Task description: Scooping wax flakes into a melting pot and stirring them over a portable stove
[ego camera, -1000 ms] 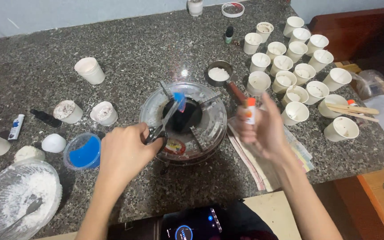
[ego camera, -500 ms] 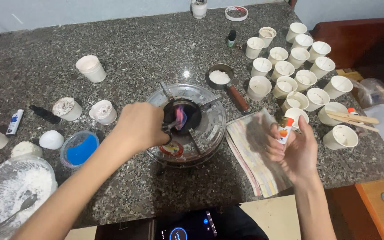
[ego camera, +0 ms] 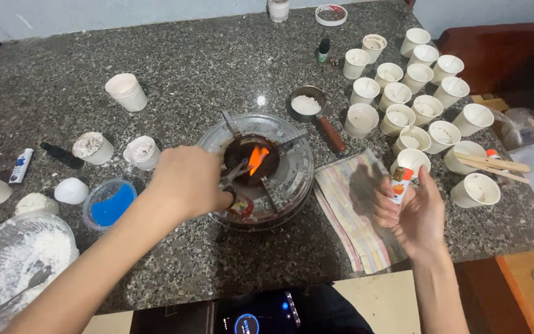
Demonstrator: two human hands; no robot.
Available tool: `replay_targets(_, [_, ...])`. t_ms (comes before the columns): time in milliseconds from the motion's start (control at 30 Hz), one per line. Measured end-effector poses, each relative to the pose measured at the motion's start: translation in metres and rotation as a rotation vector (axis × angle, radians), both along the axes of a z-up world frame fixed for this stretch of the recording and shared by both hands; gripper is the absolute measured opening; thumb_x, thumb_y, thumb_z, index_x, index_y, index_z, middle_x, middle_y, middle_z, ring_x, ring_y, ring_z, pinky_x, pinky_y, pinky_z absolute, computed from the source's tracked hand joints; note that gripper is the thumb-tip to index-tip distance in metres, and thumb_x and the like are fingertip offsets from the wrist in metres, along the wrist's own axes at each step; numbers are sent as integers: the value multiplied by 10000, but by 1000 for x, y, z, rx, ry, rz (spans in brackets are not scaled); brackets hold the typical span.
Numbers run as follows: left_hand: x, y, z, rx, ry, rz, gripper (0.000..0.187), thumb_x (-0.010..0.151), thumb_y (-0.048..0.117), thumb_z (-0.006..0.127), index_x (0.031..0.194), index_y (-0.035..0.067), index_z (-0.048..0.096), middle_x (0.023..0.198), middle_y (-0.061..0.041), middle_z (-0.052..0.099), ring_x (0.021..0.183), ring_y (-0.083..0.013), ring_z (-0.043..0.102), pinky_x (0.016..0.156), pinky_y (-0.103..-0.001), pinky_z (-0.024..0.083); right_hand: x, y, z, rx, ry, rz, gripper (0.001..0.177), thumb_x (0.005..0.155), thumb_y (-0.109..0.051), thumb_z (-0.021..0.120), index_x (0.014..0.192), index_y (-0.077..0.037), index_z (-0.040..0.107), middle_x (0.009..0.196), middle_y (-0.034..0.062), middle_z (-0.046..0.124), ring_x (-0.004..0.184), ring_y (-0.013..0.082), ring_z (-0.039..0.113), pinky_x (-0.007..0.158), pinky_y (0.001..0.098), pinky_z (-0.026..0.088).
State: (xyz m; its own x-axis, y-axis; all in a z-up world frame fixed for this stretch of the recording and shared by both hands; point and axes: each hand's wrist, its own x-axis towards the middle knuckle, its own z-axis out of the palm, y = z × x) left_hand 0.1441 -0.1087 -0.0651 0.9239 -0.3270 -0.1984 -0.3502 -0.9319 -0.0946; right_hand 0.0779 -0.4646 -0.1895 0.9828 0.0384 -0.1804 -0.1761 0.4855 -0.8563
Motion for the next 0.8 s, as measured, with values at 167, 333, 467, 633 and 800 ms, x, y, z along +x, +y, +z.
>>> replay_targets(167, [-6,-5,6,-1,33,38,522,667,515,704,760,9,793,782,-210,748,838,-428,744,746,-521,594,-1,-8,-11,95,-1,42,669,1055,-748,286,836,-135,442,594,-47,317,438,74,353,413,237,336])
replay_targets(333, [6,-4,-20,-27,34,-11,436,661,479,722,726,55,800,728,-184,743,764,-376,741,709,-454,605,-2,-16,-18,66,4,35,674,1069,-758,259,853,-145,440,599,-51,308,443,76,339,416,246,329])
replay_targets(467, [28,-16,-44,115,-30,-82,372,663,473,648,729,129,775,704,-63,721,711,-280,713,595,-368,528,-3,-12,-10,157,-5,84,631,1055,-714,359,840,-127,452,620,-39,336,476,84,322,446,255,294])
replay_targets(633, [31,-29,-39,233,-20,-133,237,743,402,615,679,197,716,697,9,685,641,-182,659,496,-263,436,-3,-14,-10,176,5,89,631,1084,-671,359,829,-108,485,621,-18,376,485,106,311,462,271,265])
replay_targets(800, [18,-35,-5,333,206,-32,484,869,624,606,937,173,766,912,0,707,756,-198,677,534,-281,510,-2,-12,-12,151,-7,85,599,1075,-657,372,825,-122,472,612,-18,380,473,103,317,459,279,260])
